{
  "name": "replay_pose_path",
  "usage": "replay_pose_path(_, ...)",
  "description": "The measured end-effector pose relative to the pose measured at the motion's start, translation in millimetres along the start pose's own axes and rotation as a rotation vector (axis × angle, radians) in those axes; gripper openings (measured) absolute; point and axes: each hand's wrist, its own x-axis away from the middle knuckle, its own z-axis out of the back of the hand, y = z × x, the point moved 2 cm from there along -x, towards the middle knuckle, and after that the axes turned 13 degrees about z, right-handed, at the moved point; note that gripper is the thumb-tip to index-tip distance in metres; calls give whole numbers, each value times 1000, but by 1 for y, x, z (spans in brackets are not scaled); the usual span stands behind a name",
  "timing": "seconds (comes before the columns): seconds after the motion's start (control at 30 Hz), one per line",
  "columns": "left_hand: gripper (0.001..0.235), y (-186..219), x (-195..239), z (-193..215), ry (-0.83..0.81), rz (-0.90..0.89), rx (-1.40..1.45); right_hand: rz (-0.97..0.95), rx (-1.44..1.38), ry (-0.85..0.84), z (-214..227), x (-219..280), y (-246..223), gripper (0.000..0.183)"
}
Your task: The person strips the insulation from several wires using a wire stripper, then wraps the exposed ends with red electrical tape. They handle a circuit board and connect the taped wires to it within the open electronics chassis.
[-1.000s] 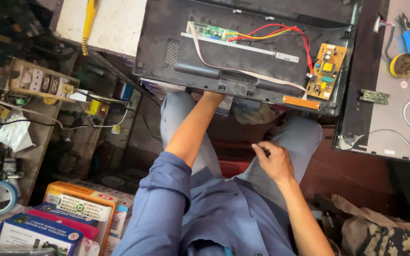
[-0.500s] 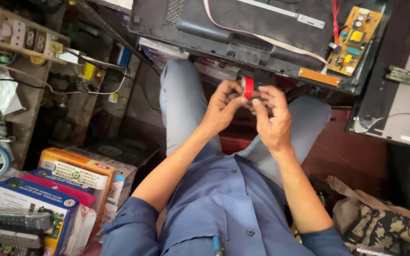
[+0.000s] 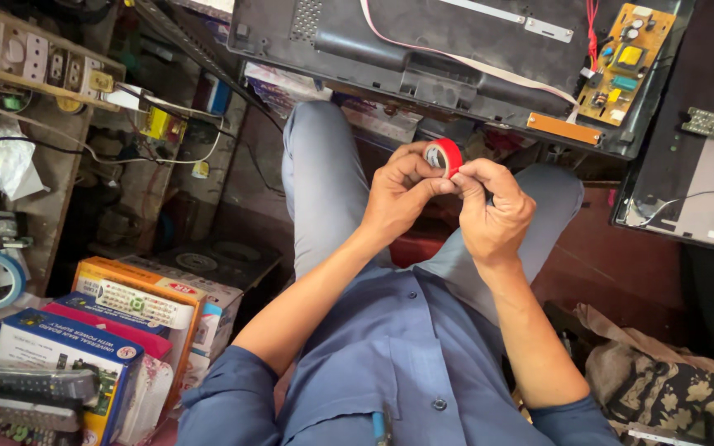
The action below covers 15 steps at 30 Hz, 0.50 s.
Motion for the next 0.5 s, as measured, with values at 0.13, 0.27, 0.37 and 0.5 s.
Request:
replay_pose_path(0.13, 13, 2, 2, 0, 54, -23, -128, 60, 91, -37, 2, -1, -1, 8)
replay_pose_path(0.27, 13, 4, 2, 0, 48, 18, -29, 10, -54, -4, 1, 1, -1, 10)
replay_pose_path(0.37, 13, 8, 2, -1, 51, 41, -40, -64, -181, 37, -1, 3, 1, 14)
replay_pose_path(0.5, 14, 12, 4, -5, 58, 17, -106, -6, -91, 38, 0, 7, 3, 11)
